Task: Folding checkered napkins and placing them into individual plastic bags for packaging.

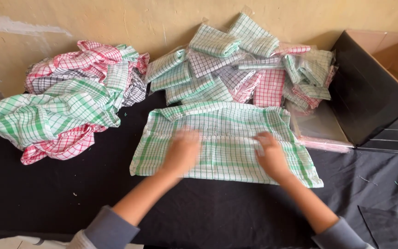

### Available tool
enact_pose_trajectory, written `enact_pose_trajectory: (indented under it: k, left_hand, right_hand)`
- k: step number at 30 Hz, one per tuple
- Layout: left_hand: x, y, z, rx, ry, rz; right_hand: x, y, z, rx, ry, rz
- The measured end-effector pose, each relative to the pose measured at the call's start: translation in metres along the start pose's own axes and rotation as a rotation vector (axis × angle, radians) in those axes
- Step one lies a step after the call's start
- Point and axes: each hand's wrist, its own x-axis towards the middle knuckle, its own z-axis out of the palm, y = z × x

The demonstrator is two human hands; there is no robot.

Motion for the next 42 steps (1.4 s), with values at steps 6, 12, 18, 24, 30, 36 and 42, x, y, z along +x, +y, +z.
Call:
enact_pose_trajectory:
  k: [6, 12, 18, 24, 30, 36, 42]
  left_hand:
    - [-0.021, 0.046, 0.037, -0.144, -0.295, 0.231]
    - [-0.029, -0.021, -0.020, -0.044, -0.389, 0.029]
    - [-0.042, -0.095, -0.029, 0.101, -0.501, -0.239]
    - [-0.058, -0.091, -0.072, 0.159, -0.604, 0.020]
    - [-0.094, -0.148, -0.029, 0.237, -0.177, 0.582]
    - [-0.092, -0.114, -0.083, 0.088, -0.344, 0.366]
    - [-0.068, -0.070, -0.141, 0.151, -1.098, -0.152]
  right_hand:
    - [-0.016, -0.063, -0.010, 0.050, -0.343, -0.270]
    - [-0.005, 0.018, -0.065, -0.058, -0.724, 0.178]
    - [-0.027, 0.095, -0.047, -0.171, -0.705, 0.268]
    - [-0.062, 0.098, -0.086, 0.102, -0.588, -0.163]
    - [-0.100, 0.133, -0.110, 0.211, -0.443, -0.206]
    - [-0.132, 0.177, -0.119, -0.023, -0.490, -0.048]
    - [-0.102, 0.140, -0.160, -0.086, -0.965, 0.159]
